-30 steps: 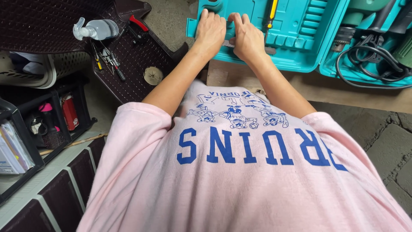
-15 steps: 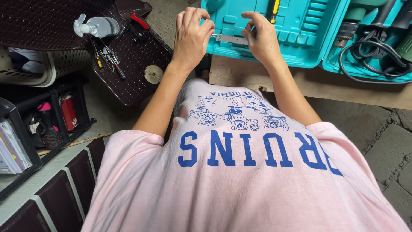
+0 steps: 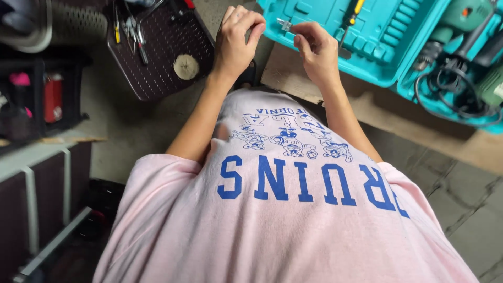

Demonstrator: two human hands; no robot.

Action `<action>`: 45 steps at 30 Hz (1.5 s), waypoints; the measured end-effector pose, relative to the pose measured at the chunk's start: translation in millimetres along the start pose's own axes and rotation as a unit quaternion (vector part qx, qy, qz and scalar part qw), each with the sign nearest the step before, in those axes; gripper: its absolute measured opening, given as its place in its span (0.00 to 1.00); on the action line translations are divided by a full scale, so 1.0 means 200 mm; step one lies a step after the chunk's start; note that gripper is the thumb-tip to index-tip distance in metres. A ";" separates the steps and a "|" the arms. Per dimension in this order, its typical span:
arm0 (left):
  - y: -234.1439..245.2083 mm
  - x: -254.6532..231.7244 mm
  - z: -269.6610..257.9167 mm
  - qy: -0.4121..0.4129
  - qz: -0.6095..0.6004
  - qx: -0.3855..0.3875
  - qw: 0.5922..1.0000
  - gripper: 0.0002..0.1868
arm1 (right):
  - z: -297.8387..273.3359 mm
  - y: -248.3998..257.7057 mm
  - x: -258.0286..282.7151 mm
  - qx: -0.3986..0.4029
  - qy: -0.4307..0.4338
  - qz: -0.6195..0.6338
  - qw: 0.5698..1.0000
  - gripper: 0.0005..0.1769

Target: Organizing a power drill and cleaning various drill bits and tool components with a cloth.

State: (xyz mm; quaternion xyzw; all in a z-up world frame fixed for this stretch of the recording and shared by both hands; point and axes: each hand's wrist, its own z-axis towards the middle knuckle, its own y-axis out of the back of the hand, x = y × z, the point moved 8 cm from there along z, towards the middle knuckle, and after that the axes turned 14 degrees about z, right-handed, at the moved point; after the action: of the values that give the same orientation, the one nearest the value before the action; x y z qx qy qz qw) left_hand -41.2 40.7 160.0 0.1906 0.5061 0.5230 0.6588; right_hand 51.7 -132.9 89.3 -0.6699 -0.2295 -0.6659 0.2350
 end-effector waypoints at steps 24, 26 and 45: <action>1.01 1.11 -1.74 0.438 -0.103 -0.290 0.845 0.08 | -0.08 -1.52 0.16 0.310 -0.015 0.053 0.949 0.06; 1.10 1.29 -1.75 0.449 -0.100 -0.278 0.843 0.07 | -0.07 -1.71 0.07 0.302 -0.030 0.074 0.950 0.06; 0.57 2.46 -1.53 0.482 -0.063 -0.145 0.862 0.08 | 0.55 -2.78 -1.17 0.255 -0.260 0.162 0.917 0.07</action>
State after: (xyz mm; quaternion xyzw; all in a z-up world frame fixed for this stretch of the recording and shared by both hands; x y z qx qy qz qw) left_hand -392.7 433.6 -108.5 -0.2146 0.6900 0.5745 0.3846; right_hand -208.9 373.4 -139.8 -0.7644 -0.3330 -0.3401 0.4348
